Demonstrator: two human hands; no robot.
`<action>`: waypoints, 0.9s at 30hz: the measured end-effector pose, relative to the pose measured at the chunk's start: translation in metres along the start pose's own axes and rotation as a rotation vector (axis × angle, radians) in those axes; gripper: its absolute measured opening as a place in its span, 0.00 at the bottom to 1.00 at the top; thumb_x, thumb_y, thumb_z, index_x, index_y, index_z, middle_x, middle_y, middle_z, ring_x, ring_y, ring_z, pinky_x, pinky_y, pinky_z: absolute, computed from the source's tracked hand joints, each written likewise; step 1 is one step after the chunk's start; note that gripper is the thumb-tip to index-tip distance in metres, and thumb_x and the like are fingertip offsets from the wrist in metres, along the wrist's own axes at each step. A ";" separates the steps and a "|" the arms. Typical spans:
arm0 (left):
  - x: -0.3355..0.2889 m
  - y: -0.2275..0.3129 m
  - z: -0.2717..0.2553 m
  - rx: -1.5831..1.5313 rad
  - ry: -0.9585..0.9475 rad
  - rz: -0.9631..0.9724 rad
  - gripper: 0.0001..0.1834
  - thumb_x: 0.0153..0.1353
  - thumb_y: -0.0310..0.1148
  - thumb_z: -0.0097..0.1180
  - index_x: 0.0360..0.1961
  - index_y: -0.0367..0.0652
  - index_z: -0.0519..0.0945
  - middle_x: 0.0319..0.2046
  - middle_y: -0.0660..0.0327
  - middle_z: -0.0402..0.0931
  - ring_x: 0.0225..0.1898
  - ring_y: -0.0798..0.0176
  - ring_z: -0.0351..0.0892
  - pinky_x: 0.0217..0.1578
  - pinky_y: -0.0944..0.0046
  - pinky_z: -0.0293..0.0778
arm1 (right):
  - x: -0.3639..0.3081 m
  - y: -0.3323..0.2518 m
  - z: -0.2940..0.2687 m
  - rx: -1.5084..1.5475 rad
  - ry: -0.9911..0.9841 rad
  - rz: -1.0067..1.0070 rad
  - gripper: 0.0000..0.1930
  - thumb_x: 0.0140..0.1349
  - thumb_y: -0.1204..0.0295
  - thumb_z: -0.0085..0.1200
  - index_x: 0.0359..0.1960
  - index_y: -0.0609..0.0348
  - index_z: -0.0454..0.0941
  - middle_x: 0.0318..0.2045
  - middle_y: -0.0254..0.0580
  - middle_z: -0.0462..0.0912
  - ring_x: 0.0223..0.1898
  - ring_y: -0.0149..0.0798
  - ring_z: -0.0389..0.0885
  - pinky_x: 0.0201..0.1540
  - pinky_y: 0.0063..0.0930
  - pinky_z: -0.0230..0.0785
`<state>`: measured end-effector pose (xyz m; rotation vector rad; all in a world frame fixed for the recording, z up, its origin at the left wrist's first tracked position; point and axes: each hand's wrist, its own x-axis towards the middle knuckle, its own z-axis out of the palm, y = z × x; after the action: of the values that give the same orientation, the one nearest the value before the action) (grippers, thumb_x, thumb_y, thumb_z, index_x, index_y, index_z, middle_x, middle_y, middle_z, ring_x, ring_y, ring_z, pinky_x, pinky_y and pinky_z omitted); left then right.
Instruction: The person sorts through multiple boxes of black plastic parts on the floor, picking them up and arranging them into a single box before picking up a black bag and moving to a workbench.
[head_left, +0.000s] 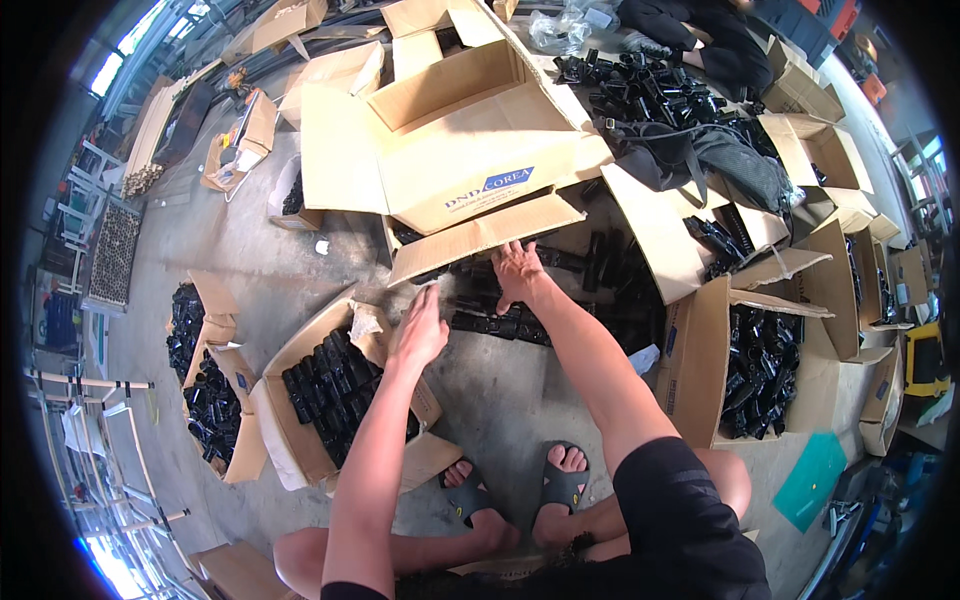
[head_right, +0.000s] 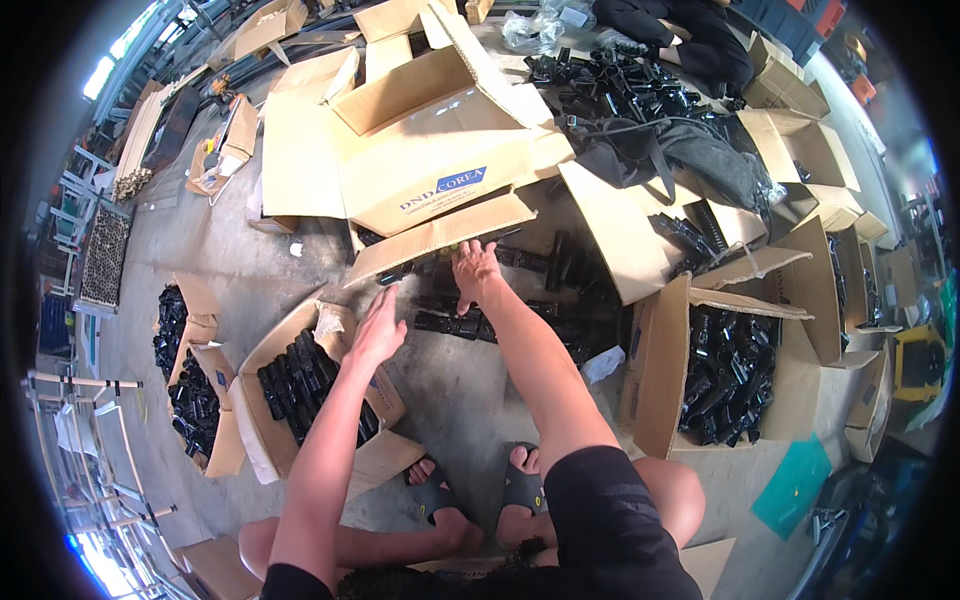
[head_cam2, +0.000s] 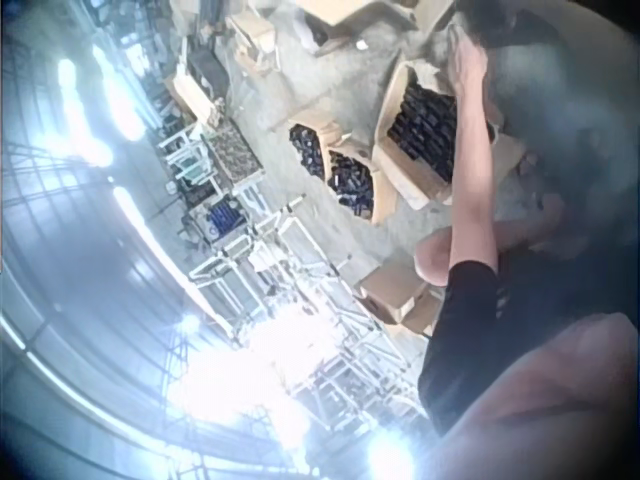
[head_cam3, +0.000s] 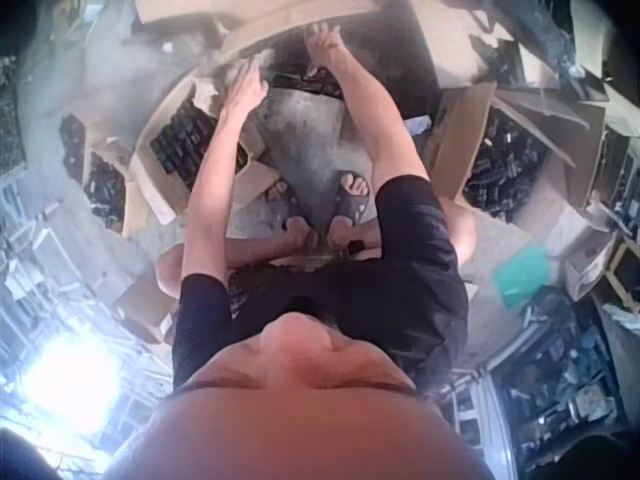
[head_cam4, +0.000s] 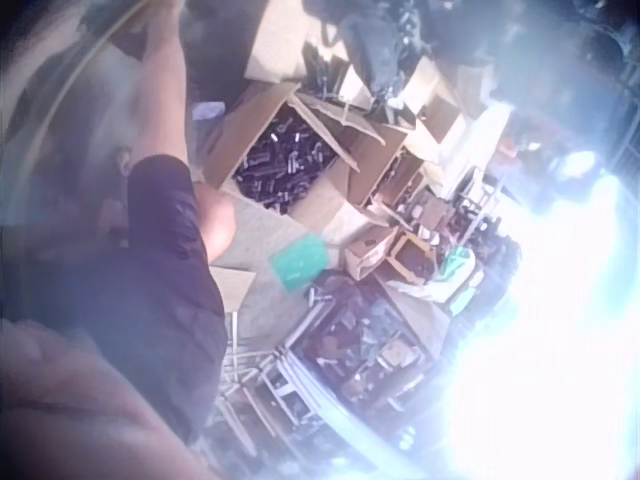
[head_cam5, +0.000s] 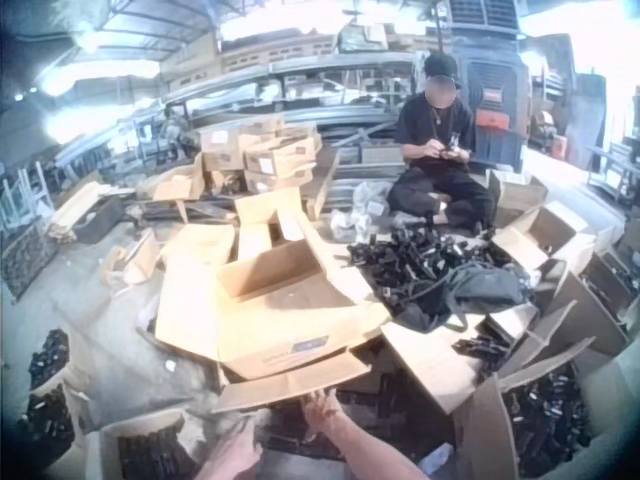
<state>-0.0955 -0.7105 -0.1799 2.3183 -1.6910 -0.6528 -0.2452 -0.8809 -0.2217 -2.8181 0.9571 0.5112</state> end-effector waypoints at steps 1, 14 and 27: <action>0.021 -0.004 0.009 0.090 -0.003 0.028 0.39 0.55 0.23 0.55 0.68 0.32 0.55 0.67 0.41 0.57 0.68 0.42 0.57 0.69 0.54 0.56 | 0.002 0.001 -0.002 0.047 -0.010 -0.011 0.63 0.26 0.42 0.77 0.63 0.65 0.58 0.59 0.48 0.68 0.63 0.48 0.65 0.61 0.54 0.61; 0.101 -0.042 0.067 0.440 0.248 0.134 0.25 0.53 0.26 0.57 0.54 0.29 0.70 0.50 0.38 0.75 0.55 0.39 0.73 0.59 0.49 0.68 | 0.006 0.008 0.038 0.284 -0.220 0.101 0.56 0.36 0.49 0.75 0.62 0.73 0.58 0.48 0.52 0.82 0.50 0.46 0.82 0.51 0.35 0.75; 0.050 0.021 0.027 0.094 -0.299 0.213 0.32 0.49 0.19 0.56 0.58 0.50 0.74 0.65 0.50 0.64 0.68 0.50 0.60 0.66 0.52 0.59 | -0.045 0.069 0.054 0.806 -0.024 0.311 0.30 0.36 0.53 0.72 0.36 0.66 0.79 0.37 0.50 0.84 0.42 0.43 0.84 0.45 0.33 0.76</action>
<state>-0.1134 -0.7621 -0.2066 2.1412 -2.1039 -0.9303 -0.3351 -0.8981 -0.2567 -1.9569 1.2488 0.1266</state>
